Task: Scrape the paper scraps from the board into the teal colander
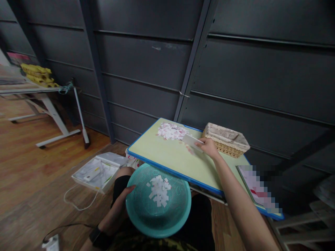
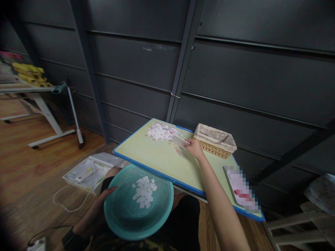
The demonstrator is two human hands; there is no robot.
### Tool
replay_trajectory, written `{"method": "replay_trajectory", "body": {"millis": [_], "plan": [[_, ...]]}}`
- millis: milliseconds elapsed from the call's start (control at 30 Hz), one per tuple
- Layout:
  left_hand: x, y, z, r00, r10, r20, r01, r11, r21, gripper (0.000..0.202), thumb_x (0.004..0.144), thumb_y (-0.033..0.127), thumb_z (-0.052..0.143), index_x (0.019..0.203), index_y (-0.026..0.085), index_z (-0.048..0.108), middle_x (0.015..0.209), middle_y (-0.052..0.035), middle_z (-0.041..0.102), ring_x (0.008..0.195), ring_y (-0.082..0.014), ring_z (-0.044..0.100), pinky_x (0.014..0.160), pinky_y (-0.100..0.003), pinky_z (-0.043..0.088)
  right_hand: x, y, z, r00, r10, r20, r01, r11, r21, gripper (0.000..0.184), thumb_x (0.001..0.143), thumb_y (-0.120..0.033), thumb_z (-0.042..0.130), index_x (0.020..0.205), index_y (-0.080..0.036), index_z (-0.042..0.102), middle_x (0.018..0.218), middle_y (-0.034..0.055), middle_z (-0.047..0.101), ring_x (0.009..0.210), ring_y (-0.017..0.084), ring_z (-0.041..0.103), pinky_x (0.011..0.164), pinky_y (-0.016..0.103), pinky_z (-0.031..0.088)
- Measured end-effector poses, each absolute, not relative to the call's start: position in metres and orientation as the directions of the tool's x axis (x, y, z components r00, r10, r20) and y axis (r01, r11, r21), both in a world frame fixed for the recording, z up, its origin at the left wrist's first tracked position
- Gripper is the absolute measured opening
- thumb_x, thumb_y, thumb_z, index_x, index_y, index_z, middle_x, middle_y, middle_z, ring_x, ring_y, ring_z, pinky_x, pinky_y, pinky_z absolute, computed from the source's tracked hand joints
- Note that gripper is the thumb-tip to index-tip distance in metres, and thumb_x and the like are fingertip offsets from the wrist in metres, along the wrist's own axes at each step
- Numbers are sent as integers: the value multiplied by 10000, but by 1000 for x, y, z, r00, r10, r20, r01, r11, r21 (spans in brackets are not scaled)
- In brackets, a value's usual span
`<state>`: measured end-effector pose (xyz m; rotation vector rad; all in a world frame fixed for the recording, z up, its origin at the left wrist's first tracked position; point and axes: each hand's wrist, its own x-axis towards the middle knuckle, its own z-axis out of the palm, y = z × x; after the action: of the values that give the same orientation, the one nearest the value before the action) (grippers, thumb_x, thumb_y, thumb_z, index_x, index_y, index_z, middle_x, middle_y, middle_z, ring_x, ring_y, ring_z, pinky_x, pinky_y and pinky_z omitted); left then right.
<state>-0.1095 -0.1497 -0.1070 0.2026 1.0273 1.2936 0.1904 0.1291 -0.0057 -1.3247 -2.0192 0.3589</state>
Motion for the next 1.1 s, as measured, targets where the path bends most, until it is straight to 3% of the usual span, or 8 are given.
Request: {"method": "replay_trajectory", "body": {"millis": [267, 467, 600, 733, 967, 1100], "plan": [[-103, -150, -92, -95, 814, -573, -681, 367, 634, 212, 881, 301, 612, 1017, 145, 662, 816, -71, 834, 801, -240, 774, 789, -314, 582, 185, 136, -6, -228, 879, 418, 718, 442, -538, 374, 725, -331, 558, 865, -95, 811, 707, 91, 748, 600, 209, 611, 575, 282, 411], [-101, -151, -88, -71, 828, -556, -667, 375, 644, 373, 878, 304, 614, 1171, 73, 633, 812, -81, 834, 764, -255, 767, 762, -342, 587, 187, 132, -9, -299, 872, 387, 679, 479, -556, 341, 732, -354, 577, 811, -117, 809, 713, 84, 755, 615, 222, 629, 594, 289, 436], [-99, -153, -85, -79, 823, -563, -671, 374, 640, 421, 866, 292, 622, 1219, 61, 625, 762, -67, 827, 676, -245, 753, 753, -348, 584, 195, 128, -7, -358, 869, 343, 644, 495, -583, 319, 725, -368, 595, 795, -136, 802, 741, 74, 764, 655, 231, 644, 605, 290, 437], [-100, -152, -86, -36, 823, -567, -669, 401, 626, 483, 851, 343, 646, 1247, 68, 616, 784, -82, 828, 714, -266, 762, 742, -358, 583, 206, 123, 0, -390, 877, 280, 642, 477, -600, 348, 717, -423, 604, 775, -138, 794, 707, 56, 752, 650, 232, 638, 614, 299, 430], [-98, -151, -84, -71, 826, -560, -661, 381, 646, 387, 856, 320, 637, 1156, 77, 653, 730, -74, 814, 692, -257, 758, 736, -358, 591, 200, 125, -1, -308, 894, 325, 612, 448, -652, 306, 681, -403, 651, 766, -150, 801, 730, 74, 763, 656, 234, 639, 605, 300, 438], [-98, -150, -84, -87, 814, -574, -664, 382, 642, 360, 857, 299, 632, 1153, 94, 642, 773, -73, 824, 708, -256, 762, 762, -372, 599, 192, 122, -5, -361, 877, 317, 590, 478, -651, 302, 706, -391, 631, 783, -156, 803, 749, 80, 769, 666, 234, 642, 620, 305, 440]]}}
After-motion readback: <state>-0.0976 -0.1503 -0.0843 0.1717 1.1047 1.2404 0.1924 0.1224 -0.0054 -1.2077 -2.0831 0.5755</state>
